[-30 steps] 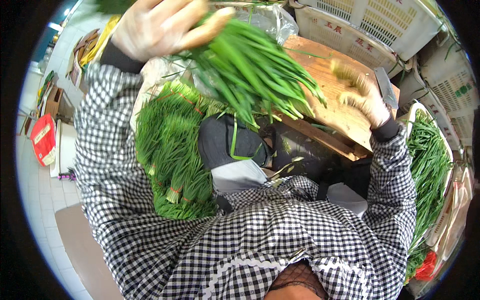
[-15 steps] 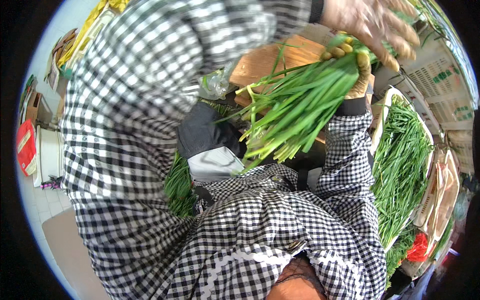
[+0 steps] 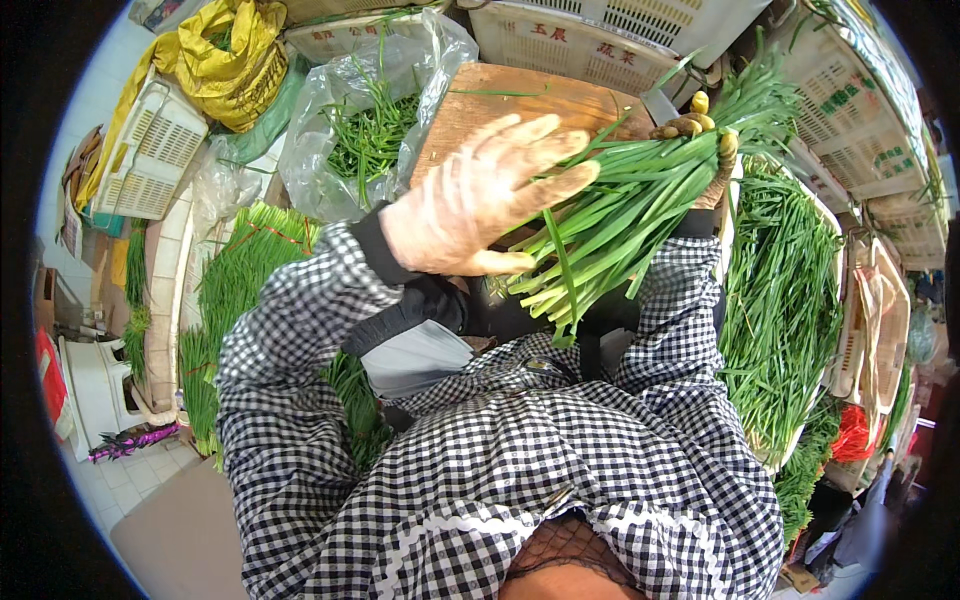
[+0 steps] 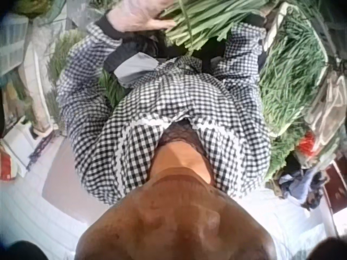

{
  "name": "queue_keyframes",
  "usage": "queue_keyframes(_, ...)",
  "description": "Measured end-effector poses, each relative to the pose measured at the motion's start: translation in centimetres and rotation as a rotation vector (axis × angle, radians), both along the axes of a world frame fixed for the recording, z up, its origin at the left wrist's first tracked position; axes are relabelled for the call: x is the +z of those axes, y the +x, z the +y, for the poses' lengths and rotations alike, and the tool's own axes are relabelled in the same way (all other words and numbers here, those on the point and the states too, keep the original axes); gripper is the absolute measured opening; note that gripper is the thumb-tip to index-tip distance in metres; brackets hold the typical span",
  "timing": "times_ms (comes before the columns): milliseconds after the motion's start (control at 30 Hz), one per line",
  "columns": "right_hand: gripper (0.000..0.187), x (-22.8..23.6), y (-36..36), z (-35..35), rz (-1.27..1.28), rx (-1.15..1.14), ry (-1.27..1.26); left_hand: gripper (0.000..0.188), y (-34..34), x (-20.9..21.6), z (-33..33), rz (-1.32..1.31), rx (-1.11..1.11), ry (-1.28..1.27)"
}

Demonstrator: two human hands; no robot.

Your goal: The person trims the ends of green onions using a knife on a wooden cutting board, then bundles them with rubber bands and places them into a white basket. The person repeats this process for multiple bunches of green onions.

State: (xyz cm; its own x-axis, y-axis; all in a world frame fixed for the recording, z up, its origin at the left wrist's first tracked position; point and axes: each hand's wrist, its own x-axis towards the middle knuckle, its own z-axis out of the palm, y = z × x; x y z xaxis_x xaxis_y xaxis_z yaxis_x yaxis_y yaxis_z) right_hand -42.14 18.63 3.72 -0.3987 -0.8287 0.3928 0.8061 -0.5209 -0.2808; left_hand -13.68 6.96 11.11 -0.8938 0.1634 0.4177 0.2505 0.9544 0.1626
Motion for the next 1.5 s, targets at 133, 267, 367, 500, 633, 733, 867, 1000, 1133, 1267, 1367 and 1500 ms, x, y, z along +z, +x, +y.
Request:
queue_keyframes(133,0.063,-0.8,-1.6,-0.2,0.086,-0.029,0.276,0.111,-4.7,-3.4,-2.2,0.088,-0.002,0.339)
queue_keyframes(267,0.03,-0.3,-1.0,-1.9,0.042,0.069,0.461,0.11,-7.7,-5.7,-4.8,-0.308,-0.181,1.301)
queue_keyframes(367,0.021,-0.2,-1.5,-4.5,-0.01,0.093,0.662,0.101,-9.3,-10.1,-5.2,-0.27,0.084,1.98)
queue_keyframes(500,0.023,-1.8,-3.1,-9.6,0.098,0.293,0.79,0.089,-10.6,-16.3,-7.5,-0.179,-0.052,2.201)
queue_keyframes(633,0.067,-7.1,-5.1,-14.0,1.021,-0.376,1.268,0.089,-12.2,-16.4,-9.1,-0.259,0.34,1.866)
queue_keyframes(733,0.105,-8.2,-4.5,-12.5,1.452,-0.51,1.511,0.074,-12.8,-16.9,-8.6,-0.357,0.552,1.44)
queue_keyframes(867,0.107,-6.4,-2.6,-9.0,1.085,-0.422,1.072,0.055,-13.5,-17.1,-8.1,-0.253,0.384,1.908)
queue_keyframes(1000,0.11,-2.0,3.8,0.4,0.763,-0.323,1.107,0.053,-13.2,-14.3,-6.6,-0.182,0.398,2.021)
queue_keyframes(1133,0.095,-3.1,7.5,4.0,0.581,-0.376,1.286,0.048,-13.1,-12.5,-5.4,-0.281,0.409,1.535)
queue_keyframes(1267,0.076,-2.9,11.4,2.4,0.717,-0.306,1.066,0.042,-17.4,-16.3,-5.2,-0.21,0.098,1.312)
queue_keyframes(1367,0.079,-6.9,11.2,2.1,0.921,-0.609,0.969,0.046,-19.1,-12.9,-2.4,-0.282,0.113,1.59)
queue_keyframes(1500,0.068,-7.3,10.1,3.5,0.605,-0.45,1.032,0.052,-16.9,-10.0,-2.1,-0.292,0.119,1.678)
